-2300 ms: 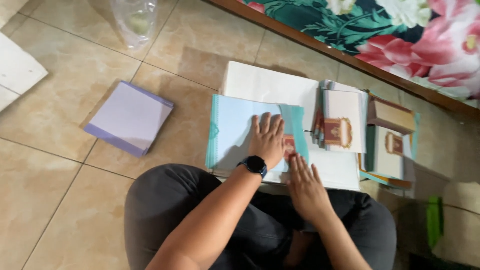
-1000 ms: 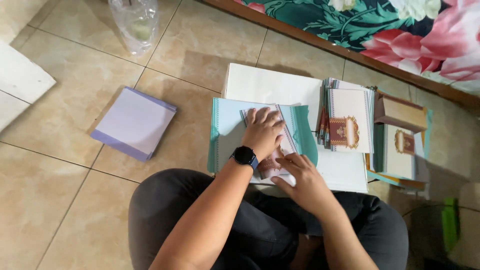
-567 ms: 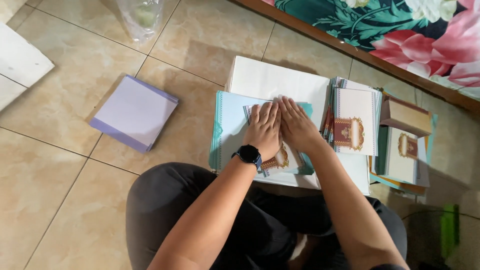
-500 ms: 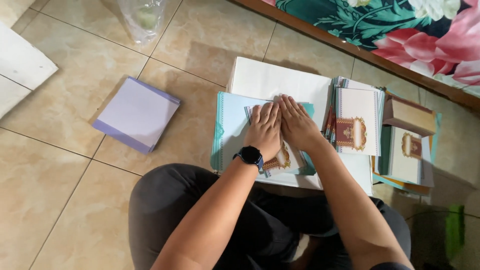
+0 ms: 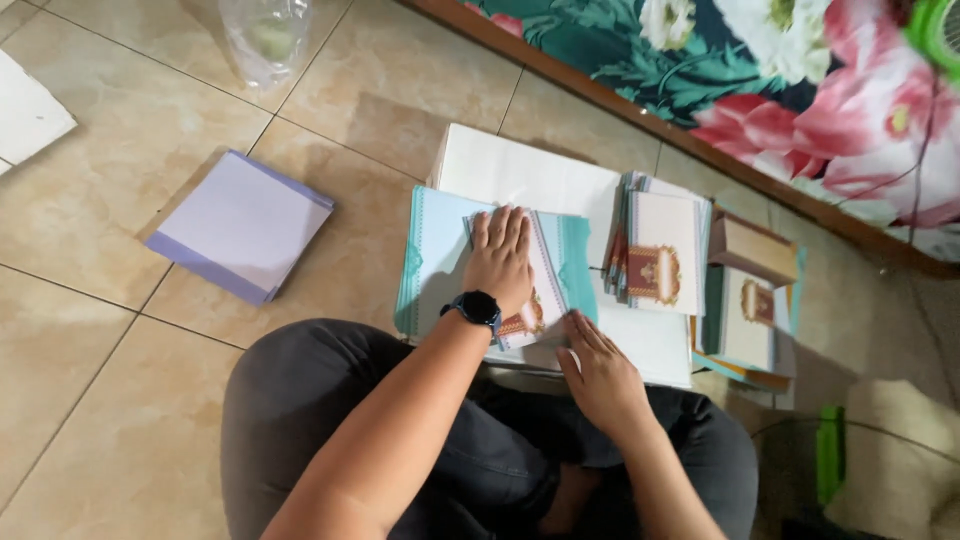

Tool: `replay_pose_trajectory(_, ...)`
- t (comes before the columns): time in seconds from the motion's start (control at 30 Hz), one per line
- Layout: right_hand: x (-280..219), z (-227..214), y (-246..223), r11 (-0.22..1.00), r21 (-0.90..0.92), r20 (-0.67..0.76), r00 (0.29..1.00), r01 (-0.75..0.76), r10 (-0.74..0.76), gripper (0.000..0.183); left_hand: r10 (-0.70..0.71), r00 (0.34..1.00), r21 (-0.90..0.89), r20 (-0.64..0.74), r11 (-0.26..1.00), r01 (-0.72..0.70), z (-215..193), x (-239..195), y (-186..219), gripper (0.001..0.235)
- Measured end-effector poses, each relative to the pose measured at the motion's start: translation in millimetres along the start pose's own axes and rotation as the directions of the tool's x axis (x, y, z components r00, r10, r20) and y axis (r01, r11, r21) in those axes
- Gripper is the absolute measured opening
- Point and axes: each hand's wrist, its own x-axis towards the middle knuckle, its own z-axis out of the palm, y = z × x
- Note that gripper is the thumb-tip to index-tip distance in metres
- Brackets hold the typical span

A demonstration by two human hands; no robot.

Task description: The person sits on the floor and organizes printed invitation cards and envelopes, inserting some into a folder and placing others into a cardboard box.

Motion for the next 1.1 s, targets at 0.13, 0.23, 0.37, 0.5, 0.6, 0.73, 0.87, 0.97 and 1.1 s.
replay_pose_trajectory(0.13, 39.9, 33.2, 21.9, 0.953, 0.226, -0.043, 0.975, -0.201, 0.216, 0.056, 0.001, 1.0, -0.027, -0.018, 1.0, -0.001, 2.8, 4.4, 2.0, 0.064)
replay_pose_trajectory(0.23, 67.0, 44.8, 26.5, 0.885, 0.268, 0.057, 0.923, -0.38, 0.38, 0.069, 0.022, 0.999, -0.065, 0.025, 0.998, -0.02, 3.7, 9.3, -2.5, 0.063)
replay_pose_trajectory(0.37, 78.8, 31.1, 32.0, 0.786, 0.442, 0.181, 0.901, -0.433, 0.395, 0.054, 0.024, 0.999, -0.115, -0.026, 0.993, -0.027, 3.9, 8.4, -3.3, 0.065)
replay_pose_trajectory(0.5, 68.1, 11.2, 52.5, 0.779, 0.583, -0.073, 0.941, -0.229, 0.331, 0.027, -0.003, 0.963, -0.242, -0.271, 0.968, -0.065, -24.9, 1.9, 2.8, 0.072)
replay_pose_trajectory(0.6, 56.8, -5.4, 111.6, 0.61, 0.788, -0.348, 0.751, -0.09, 0.561, 0.028, 0.001, 0.919, -0.292, -0.393, 0.948, -0.126, -28.2, -2.3, 7.8, 0.065)
replay_pose_trajectory(0.73, 51.3, -23.1, 172.9, 0.758, 0.577, -0.465, 0.641, -0.303, 0.611, 0.02, 0.128, 0.853, -0.249, -0.506, 0.925, -0.286, -4.4, -0.8, 14.1, 0.047)
replay_pose_trajectory(0.87, 64.5, 48.1, 227.2, 0.827, 0.454, -0.587, 0.587, -0.331, 0.557, 0.022, 0.256, 0.966, -0.181, 0.02, 0.952, -0.249, -10.3, -6.8, 15.5, 0.059)
replay_pose_trajectory(0.97, 60.0, 21.4, 177.4, 0.813, 0.375, -0.592, 0.56, -0.446, 0.58, 0.038, 0.267, 0.958, -0.196, 0.108, 0.95, -0.243, -25.6, -12.3, 14.5, 0.069)
replay_pose_trajectory(1.1, 60.8, 41.3, 140.8, 0.946, 0.184, -0.601, 0.731, -0.268, 0.324, 0.036, 0.255, 0.962, -0.191, 0.1, 0.953, -0.233, -35.2, -16.4, 17.1, 0.073)
